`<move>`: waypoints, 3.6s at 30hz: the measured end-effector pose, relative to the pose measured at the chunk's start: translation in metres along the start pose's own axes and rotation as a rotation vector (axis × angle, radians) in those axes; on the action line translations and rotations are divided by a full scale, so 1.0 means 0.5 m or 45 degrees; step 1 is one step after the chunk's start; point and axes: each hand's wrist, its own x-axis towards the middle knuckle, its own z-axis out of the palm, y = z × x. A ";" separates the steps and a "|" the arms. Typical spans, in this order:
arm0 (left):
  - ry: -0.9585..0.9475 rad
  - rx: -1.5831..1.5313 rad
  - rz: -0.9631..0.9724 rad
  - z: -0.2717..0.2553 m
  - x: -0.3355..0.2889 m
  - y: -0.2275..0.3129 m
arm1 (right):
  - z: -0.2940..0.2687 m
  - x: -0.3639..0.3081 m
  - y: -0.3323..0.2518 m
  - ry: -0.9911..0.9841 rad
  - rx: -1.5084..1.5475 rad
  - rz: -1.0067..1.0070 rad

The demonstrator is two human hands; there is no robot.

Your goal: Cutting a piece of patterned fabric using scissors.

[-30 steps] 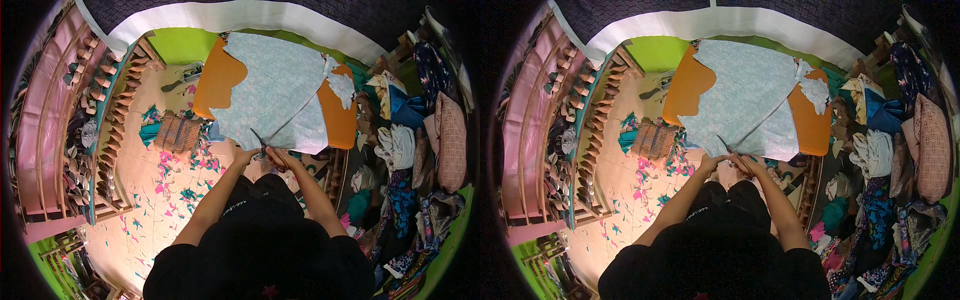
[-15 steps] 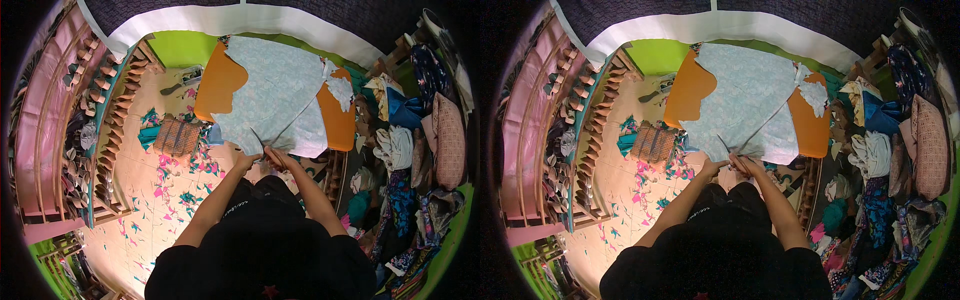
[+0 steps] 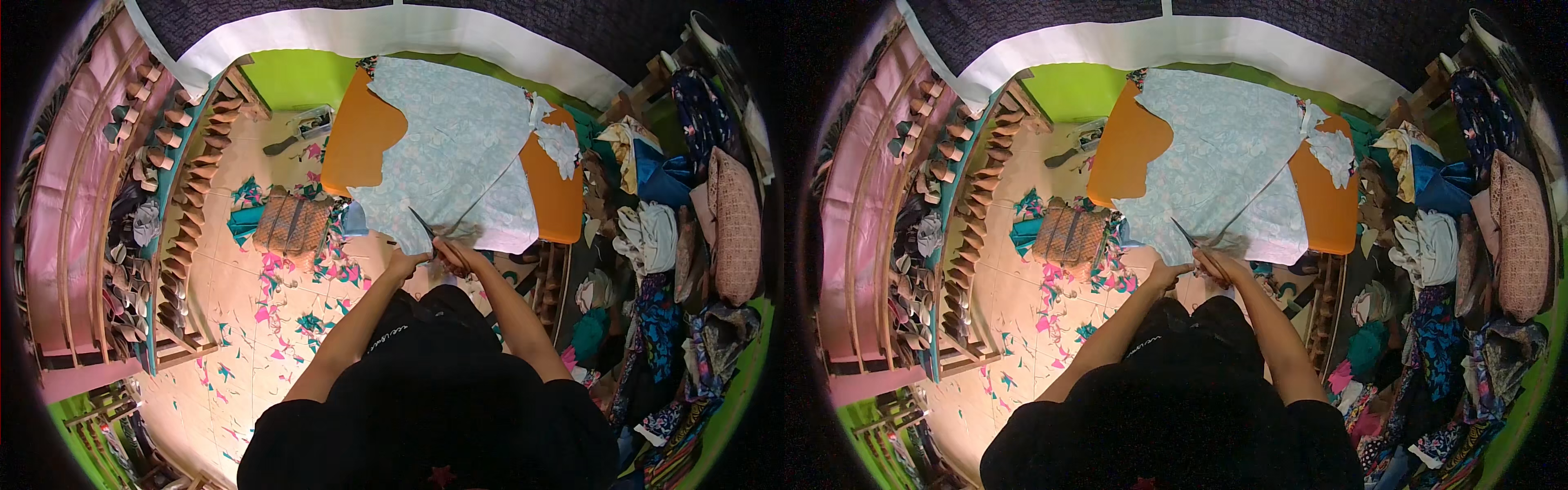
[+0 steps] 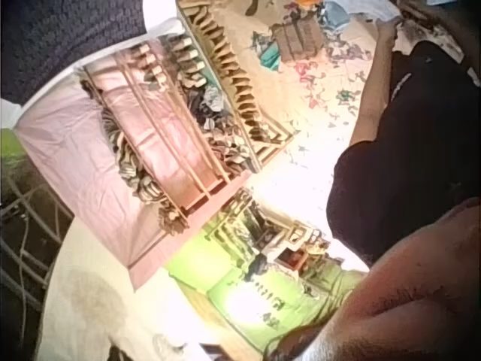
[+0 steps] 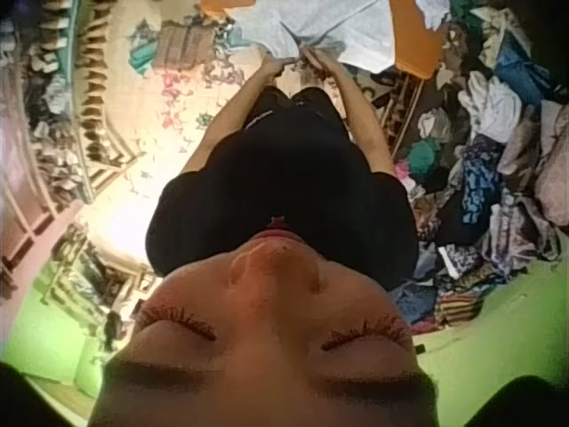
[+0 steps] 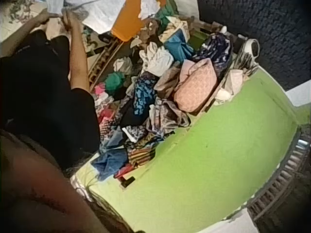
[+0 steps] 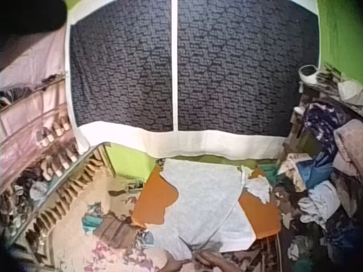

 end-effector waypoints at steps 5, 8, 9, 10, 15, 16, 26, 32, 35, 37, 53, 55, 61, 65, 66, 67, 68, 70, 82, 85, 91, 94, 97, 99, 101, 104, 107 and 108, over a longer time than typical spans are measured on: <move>-0.020 0.061 -0.027 -0.008 0.014 -0.026 | 0.010 -0.003 -0.014 0.002 0.082 -0.049; -0.007 0.160 0.055 -0.016 0.017 -0.032 | 0.020 -0.020 -0.031 0.062 0.089 -0.211; -0.004 0.160 0.055 -0.022 0.015 -0.033 | 0.024 -0.023 -0.032 0.082 0.070 -0.277; -0.187 0.087 0.141 -0.029 0.014 -0.034 | 0.025 -0.017 -0.023 0.088 0.075 -0.280; -0.164 -0.138 -0.057 -0.105 0.058 -0.020 | 0.029 -0.010 -0.006 -0.017 0.281 -0.029; -0.044 -0.216 -0.077 -0.116 0.070 -0.012 | 0.033 -0.011 -0.009 -0.014 0.287 -0.031; 0.047 -0.130 -0.022 -0.065 0.114 0.039 | 0.059 0.003 0.024 -0.108 0.750 0.112; 0.005 -0.085 0.139 -0.084 0.102 0.042 | 0.090 -0.007 0.044 -0.226 1.069 0.107; -0.138 0.134 -0.051 -0.090 0.105 0.049 | 0.102 -0.004 0.046 -0.250 1.193 0.050; -0.111 -0.319 0.285 -0.071 0.096 0.040 | 0.101 0.004 0.056 -0.208 1.021 -0.165; -0.288 -0.550 -0.051 -0.078 0.064 0.051 | 0.131 0.027 0.017 0.161 0.897 -0.154; -0.313 -0.621 -0.123 -0.072 0.054 0.052 | 0.142 0.054 0.032 0.143 1.000 -0.144; -0.340 -0.550 -0.062 -0.065 0.031 0.056 | 0.164 0.086 0.087 0.019 1.229 -0.034; -0.344 -0.516 -0.212 -0.068 0.044 0.057 | 0.176 0.033 0.024 0.166 0.967 -0.235; -0.354 -0.510 -0.215 -0.057 0.039 0.066 | 0.181 0.033 0.026 0.227 0.942 -0.296; -0.276 -0.504 -0.230 -0.052 0.034 0.073 | 0.183 0.032 0.021 0.216 0.982 -0.266; -0.199 -0.497 -0.246 -0.049 0.032 0.078 | 0.186 0.032 0.017 0.219 0.983 -0.268; -0.123 -0.431 -0.251 -0.054 0.050 0.065 | 0.189 0.032 0.011 0.190 1.065 -0.151; -0.060 -0.469 -0.092 -0.069 0.066 0.046 | 0.196 0.023 0.009 0.169 1.136 -0.151; -0.068 -0.536 -0.033 -0.076 0.066 0.038 | 0.179 -0.012 -0.017 0.055 1.148 -0.116; 0.032 -0.513 -0.045 -0.065 0.062 0.029 | 0.196 0.015 0.014 -0.016 1.261 -0.154; 0.023 -0.551 -0.012 -0.058 0.058 0.028 | 0.201 0.024 0.023 -0.047 1.280 -0.081; 0.051 -0.588 0.022 -0.050 0.043 0.038 | 0.200 0.025 0.040 -0.042 1.313 -0.010; 0.026 -0.581 -0.055 -0.059 0.044 0.038 | 0.202 0.024 0.047 -0.093 1.288 -0.054; 0.020 -0.541 -0.069 -0.059 0.037 0.042 | 0.201 0.021 0.047 -0.142 1.266 -0.093; -0.001 -0.487 -0.103 -0.061 0.038 0.041 | 0.198 0.027 0.050 -0.113 1.186 -0.126; 0.007 -0.473 -0.050 -0.066 0.041 0.032 | 0.190 0.030 0.044 -0.067 0.936 -0.049; 0.028 -0.471 0.025 -0.068 0.042 0.028 | 0.186 0.022 0.042 -0.063 0.884 -0.072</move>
